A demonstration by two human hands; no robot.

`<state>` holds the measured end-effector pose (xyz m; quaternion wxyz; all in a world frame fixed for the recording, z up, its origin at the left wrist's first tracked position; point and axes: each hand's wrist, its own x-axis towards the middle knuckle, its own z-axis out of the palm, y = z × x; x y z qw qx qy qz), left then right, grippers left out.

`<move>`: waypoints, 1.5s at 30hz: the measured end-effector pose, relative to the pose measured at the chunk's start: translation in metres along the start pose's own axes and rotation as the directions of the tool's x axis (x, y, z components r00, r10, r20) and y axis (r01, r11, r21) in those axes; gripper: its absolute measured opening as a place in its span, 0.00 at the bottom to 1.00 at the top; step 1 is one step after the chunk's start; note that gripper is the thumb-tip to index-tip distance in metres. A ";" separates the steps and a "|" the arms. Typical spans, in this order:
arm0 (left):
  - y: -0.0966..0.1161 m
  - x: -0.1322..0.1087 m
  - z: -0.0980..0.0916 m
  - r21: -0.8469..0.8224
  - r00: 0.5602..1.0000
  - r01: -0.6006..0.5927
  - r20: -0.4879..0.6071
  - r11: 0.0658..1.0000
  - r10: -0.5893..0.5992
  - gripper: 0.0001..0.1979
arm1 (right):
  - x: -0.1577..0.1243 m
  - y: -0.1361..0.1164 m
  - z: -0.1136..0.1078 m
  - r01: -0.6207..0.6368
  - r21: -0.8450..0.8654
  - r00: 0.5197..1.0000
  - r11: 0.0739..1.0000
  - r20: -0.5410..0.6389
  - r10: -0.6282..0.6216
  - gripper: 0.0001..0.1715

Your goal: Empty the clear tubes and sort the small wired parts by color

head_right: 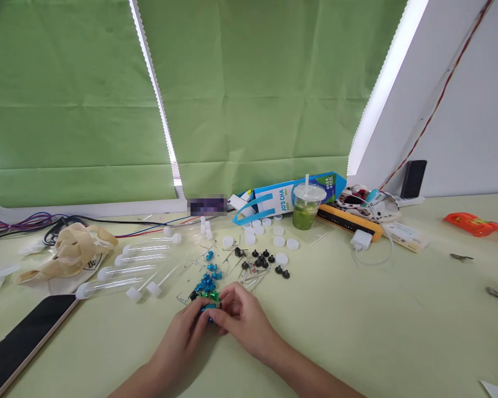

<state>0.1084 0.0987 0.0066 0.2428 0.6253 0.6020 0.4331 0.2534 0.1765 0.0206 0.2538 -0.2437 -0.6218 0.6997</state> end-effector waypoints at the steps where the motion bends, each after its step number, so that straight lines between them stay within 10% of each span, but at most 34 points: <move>1: 0.000 0.000 0.000 0.001 1.000 0.000 0.005 1.000 0.000 0.11 | 0.000 0.000 0.000 -0.023 0.000 1.000 1.000 0.014 0.023 0.19; 45: -0.001 0.001 0.000 -0.008 0.999 0.038 0.007 0.999 -0.038 0.12 | 0.001 0.002 0.001 -0.046 0.007 0.999 0.999 0.026 0.046 0.16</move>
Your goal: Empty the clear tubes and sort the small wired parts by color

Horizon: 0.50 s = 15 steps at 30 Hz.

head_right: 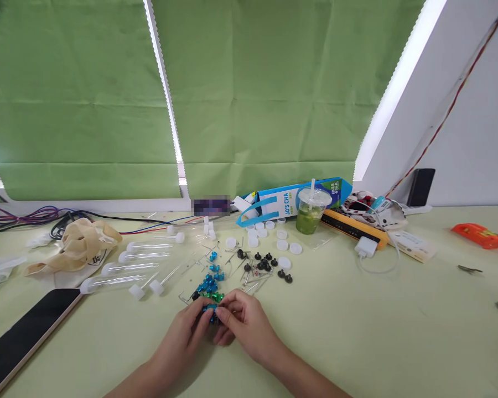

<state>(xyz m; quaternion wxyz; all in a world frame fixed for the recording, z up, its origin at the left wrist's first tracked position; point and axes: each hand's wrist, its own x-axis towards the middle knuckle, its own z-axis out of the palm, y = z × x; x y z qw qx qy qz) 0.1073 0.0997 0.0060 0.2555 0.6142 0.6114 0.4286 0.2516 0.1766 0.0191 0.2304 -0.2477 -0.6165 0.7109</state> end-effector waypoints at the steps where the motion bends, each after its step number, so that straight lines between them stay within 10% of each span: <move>1: 0.000 0.000 0.000 -0.001 1.000 0.001 -0.005 1.000 -0.001 0.11 | 0.000 -0.001 0.000 0.010 -0.016 1.000 1.000 -0.001 -0.010 0.16; 15: -0.002 0.000 0.001 -0.012 1.000 0.013 -0.022 1.000 -0.013 0.12 | -0.001 0.001 0.003 0.125 -0.054 0.990 0.991 -0.057 -0.128 0.23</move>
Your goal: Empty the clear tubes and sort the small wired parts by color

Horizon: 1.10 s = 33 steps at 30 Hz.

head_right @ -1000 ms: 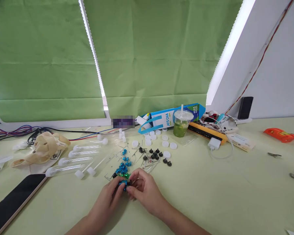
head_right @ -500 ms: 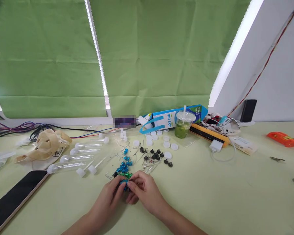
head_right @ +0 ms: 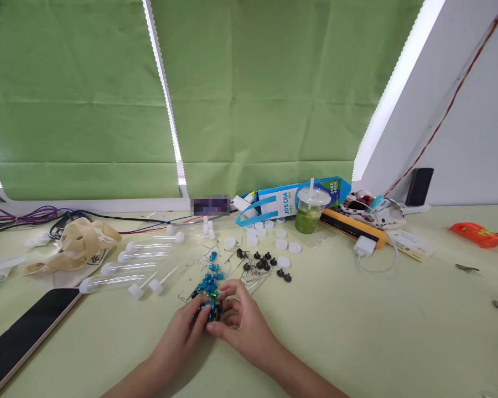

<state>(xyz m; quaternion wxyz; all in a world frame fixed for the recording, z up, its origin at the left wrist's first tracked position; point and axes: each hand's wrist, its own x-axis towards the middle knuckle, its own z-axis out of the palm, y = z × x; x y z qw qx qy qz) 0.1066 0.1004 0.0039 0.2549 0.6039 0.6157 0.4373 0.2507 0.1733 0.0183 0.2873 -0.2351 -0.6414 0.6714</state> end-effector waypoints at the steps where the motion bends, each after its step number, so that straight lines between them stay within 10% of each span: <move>1: 0.000 0.000 0.000 -0.005 1.000 0.000 0.003 1.000 0.000 0.13 | 0.000 -0.001 0.000 -0.031 0.023 0.999 0.999 0.013 0.031 0.21; 33: 0.003 -0.001 0.002 -0.045 0.995 0.063 -0.073 0.997 -0.066 0.15 | -0.001 -0.005 0.014 -0.132 0.209 0.988 0.969 0.102 0.113 0.14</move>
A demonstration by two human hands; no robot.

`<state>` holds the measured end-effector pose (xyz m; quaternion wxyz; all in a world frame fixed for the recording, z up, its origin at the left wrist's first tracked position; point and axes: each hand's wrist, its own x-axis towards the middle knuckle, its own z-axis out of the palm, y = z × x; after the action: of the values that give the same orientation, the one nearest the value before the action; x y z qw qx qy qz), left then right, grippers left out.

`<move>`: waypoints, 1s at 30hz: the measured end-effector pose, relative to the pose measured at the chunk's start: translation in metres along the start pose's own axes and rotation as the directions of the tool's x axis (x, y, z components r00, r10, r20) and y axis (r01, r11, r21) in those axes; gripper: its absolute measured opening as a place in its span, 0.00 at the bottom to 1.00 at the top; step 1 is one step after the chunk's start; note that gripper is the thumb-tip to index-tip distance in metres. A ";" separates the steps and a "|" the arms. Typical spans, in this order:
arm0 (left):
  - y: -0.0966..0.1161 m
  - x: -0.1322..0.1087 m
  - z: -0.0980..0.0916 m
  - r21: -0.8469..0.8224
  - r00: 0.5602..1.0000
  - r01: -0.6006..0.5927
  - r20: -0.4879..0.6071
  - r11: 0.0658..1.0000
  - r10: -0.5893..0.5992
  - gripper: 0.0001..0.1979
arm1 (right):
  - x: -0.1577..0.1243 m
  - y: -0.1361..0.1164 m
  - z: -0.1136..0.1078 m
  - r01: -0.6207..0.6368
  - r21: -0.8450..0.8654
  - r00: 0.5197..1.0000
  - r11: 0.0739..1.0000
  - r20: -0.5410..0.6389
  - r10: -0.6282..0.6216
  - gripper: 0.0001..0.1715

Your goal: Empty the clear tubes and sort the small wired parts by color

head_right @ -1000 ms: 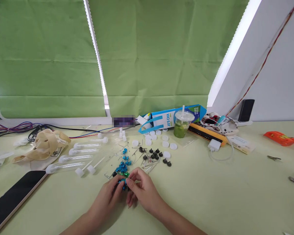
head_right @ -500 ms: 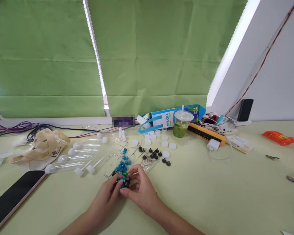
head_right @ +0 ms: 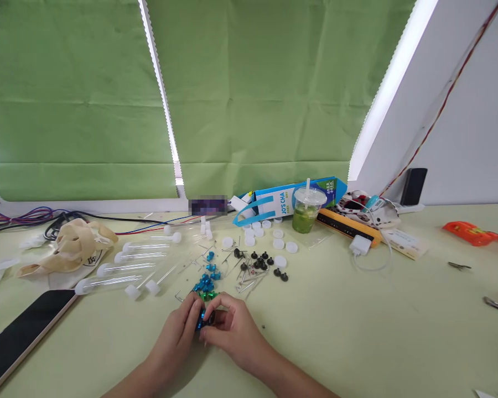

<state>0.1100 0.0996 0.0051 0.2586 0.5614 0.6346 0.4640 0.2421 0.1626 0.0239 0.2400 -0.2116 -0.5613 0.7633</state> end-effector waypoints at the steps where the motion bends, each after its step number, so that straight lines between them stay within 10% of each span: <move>1: -0.001 0.001 0.000 0.019 1.000 -0.005 -0.010 1.000 0.005 0.16 | 0.000 0.001 0.001 0.027 -0.017 0.999 0.999 -0.017 -0.027 0.13; 12: 0.005 -0.004 0.004 -0.054 0.998 -0.045 0.043 0.998 0.047 0.13 | 0.002 0.006 0.001 -0.036 0.069 0.995 0.997 -0.093 0.042 0.08; 21: 0.003 -0.001 0.003 0.100 0.998 0.051 -0.047 0.994 -0.047 0.22 | -0.014 0.009 0.013 0.408 -0.619 0.891 0.671 0.110 -0.441 0.14; 30: 0.003 -0.004 0.001 -0.005 0.992 -0.107 0.065 0.994 0.107 0.11 | -0.001 0.013 0.003 0.010 0.009 0.988 1.000 -0.151 -0.009 0.08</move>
<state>0.1134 0.0955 0.0068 0.2546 0.6093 0.5943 0.4591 0.2390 0.1563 0.0120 0.2865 -0.2651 -0.5386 0.7467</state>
